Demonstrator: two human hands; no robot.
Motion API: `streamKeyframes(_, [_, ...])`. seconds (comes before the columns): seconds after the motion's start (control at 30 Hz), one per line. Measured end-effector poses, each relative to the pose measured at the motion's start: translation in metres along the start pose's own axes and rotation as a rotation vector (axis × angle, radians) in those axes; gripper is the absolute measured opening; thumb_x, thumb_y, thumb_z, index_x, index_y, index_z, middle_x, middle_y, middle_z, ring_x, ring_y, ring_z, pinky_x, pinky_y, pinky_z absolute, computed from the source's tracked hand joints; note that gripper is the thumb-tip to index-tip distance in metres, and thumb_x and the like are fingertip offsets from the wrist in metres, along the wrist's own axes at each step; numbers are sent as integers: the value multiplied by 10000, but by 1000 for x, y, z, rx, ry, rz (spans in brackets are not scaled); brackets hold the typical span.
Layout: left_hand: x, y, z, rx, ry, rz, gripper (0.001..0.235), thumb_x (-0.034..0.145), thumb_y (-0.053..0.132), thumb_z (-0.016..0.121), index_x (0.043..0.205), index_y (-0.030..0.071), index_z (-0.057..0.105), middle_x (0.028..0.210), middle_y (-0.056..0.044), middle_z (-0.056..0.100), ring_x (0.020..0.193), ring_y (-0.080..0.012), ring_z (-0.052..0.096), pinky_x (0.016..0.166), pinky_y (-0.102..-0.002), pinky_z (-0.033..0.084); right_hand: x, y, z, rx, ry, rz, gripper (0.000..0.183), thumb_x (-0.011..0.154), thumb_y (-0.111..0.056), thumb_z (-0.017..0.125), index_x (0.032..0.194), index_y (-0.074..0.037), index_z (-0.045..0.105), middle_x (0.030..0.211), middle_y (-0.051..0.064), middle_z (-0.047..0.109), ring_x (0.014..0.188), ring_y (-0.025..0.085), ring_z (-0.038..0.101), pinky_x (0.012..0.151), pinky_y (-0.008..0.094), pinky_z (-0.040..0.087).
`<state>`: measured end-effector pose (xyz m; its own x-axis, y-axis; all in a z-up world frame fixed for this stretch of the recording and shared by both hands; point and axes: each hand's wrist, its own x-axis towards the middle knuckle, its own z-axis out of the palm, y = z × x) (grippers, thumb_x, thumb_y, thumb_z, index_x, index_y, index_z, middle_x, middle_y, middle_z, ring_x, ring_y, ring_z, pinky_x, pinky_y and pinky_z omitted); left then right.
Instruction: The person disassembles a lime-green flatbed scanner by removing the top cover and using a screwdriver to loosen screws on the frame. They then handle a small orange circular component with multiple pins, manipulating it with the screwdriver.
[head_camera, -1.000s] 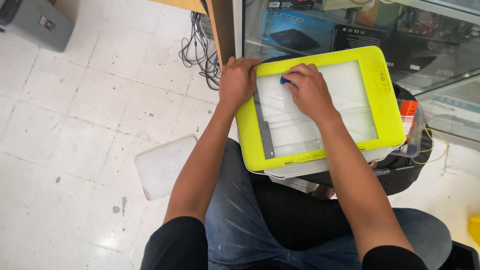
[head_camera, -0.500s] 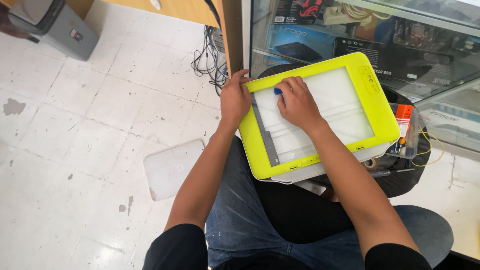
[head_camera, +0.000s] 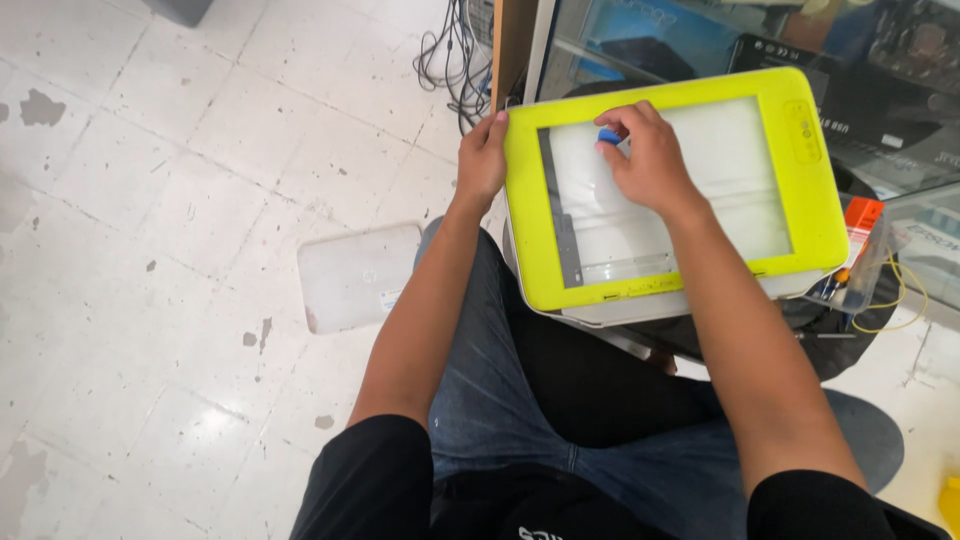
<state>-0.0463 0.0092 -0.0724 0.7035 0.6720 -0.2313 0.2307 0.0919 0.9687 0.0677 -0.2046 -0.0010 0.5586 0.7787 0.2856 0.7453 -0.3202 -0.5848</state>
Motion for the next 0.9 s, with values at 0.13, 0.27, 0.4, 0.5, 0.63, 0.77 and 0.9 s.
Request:
streamKeyframes(0.13, [-11,11,-5,29,-5,1,526,1035,581,504,1340,192,686,1005,-48,764,831,-161,730,798,-367,613,-16,-18,-10,-31,-97,51,211,955,79,722,1141,-20,709,1015,135,611,980,330,688,867,388,561])
streamKeyframes(0.27, [-49,32,-22,112,-69,19,759,898,644,417,1393,94,587,1365,-103,676,1166,-245,689,894,-356,557,-49,-45,-32,-31,-281,182,116,1005,-58,662,1107,-55,716,1096,126,724,973,293,675,899,408,533])
streamKeyframes(0.4, [-121,39,-33,222,-134,211,660,1097,430,507,1549,-26,357,1554,-302,422,1394,-460,489,1125,-563,501,-108,-51,-44,46,-90,52,124,952,10,673,1073,-15,667,899,233,674,828,426,696,746,488,558])
streamKeyframes(0.5, [-182,42,-41,222,-151,357,618,1082,265,571,1521,-98,335,1475,-376,409,1372,-533,460,1094,-607,494,-154,-49,-46,129,25,97,175,960,18,550,981,-84,691,873,119,610,840,350,666,806,435,543])
streamKeyframes(0.63, [-212,16,-46,454,-83,774,710,928,282,806,1506,69,453,1534,-215,358,1451,-485,357,1165,-602,424,-202,-25,-47,41,142,82,233,961,-18,475,903,-126,673,764,47,506,720,296,584,767,391,514])
streamKeyframes(0.77, [-229,4,-40,576,-233,906,578,862,431,852,1327,163,636,1431,-78,512,1447,-371,395,1166,-615,367,-201,-55,-62,-225,169,-61,221,913,-293,797,1031,-130,705,752,36,511,786,286,609,776,385,502])
streamKeyframes(0.9, [-227,-5,-37,508,-224,840,314,893,364,826,1135,183,740,1303,-1,625,1396,-298,478,1155,-532,392,-195,-70,-67,-240,51,-121,399,786,-345,919,1052,-106,743,742,65,522,797,295,594,826,392,454])
